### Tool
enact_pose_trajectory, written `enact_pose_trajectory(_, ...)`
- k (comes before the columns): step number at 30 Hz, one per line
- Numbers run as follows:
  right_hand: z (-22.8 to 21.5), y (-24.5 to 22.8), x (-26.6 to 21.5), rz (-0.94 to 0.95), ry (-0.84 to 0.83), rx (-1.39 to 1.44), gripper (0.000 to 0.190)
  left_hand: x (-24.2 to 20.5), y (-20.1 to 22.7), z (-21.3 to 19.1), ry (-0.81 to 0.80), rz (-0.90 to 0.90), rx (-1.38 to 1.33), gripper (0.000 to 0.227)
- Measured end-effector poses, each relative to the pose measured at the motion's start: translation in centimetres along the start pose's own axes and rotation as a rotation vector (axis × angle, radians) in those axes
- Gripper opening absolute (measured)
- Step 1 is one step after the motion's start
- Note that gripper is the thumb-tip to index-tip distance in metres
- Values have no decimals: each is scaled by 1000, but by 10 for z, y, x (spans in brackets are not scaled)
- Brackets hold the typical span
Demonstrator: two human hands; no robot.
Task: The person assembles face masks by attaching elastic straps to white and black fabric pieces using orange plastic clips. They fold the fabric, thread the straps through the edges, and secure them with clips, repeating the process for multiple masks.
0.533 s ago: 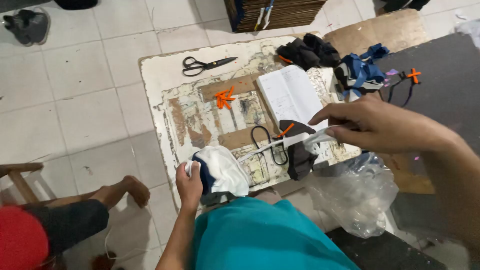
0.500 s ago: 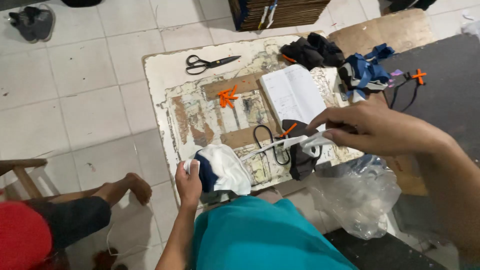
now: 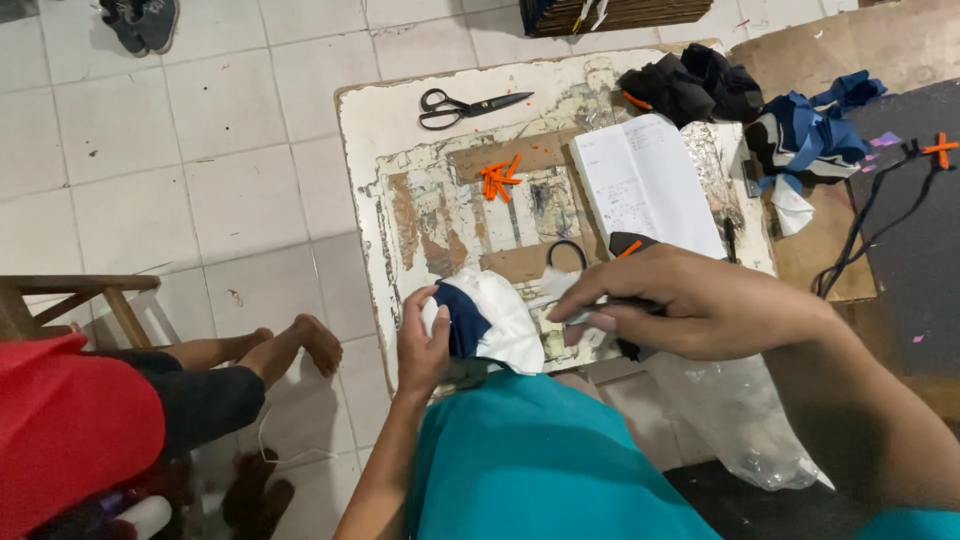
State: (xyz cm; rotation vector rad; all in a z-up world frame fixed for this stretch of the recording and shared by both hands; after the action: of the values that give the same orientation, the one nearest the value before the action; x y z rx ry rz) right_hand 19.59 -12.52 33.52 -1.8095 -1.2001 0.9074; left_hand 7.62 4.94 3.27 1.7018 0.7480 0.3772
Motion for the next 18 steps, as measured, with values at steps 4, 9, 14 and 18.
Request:
enact_pose_trajectory(4,25,-19,31,-124,-52,25,37,-4,15,31,-321,130,156,52)
enact_pose_trajectory(9,58,2,67,-93,-55,-7,36,-16,59,40,-278,385,-149,75)
enact_pose_trajectory(14,49,34,71,30,-54,-263,35,1,76,22,-53,373,-353,30)
enact_pose_trajectory(18,6,86,31,211,-27,-489,34,14,80,-11,-13,359,-206,31)
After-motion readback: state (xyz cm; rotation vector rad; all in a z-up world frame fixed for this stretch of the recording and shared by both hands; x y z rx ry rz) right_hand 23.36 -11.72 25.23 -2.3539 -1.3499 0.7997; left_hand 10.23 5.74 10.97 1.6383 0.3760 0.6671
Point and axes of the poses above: each hand's wrist, its own x-axis towards the middle knuckle, its own z-axis out of the palm, y = z × x, the point moved 9 cm from there along x, towards the middle knuckle, and after that the axes turned 8 degrees about y, right-handed, at the moved point
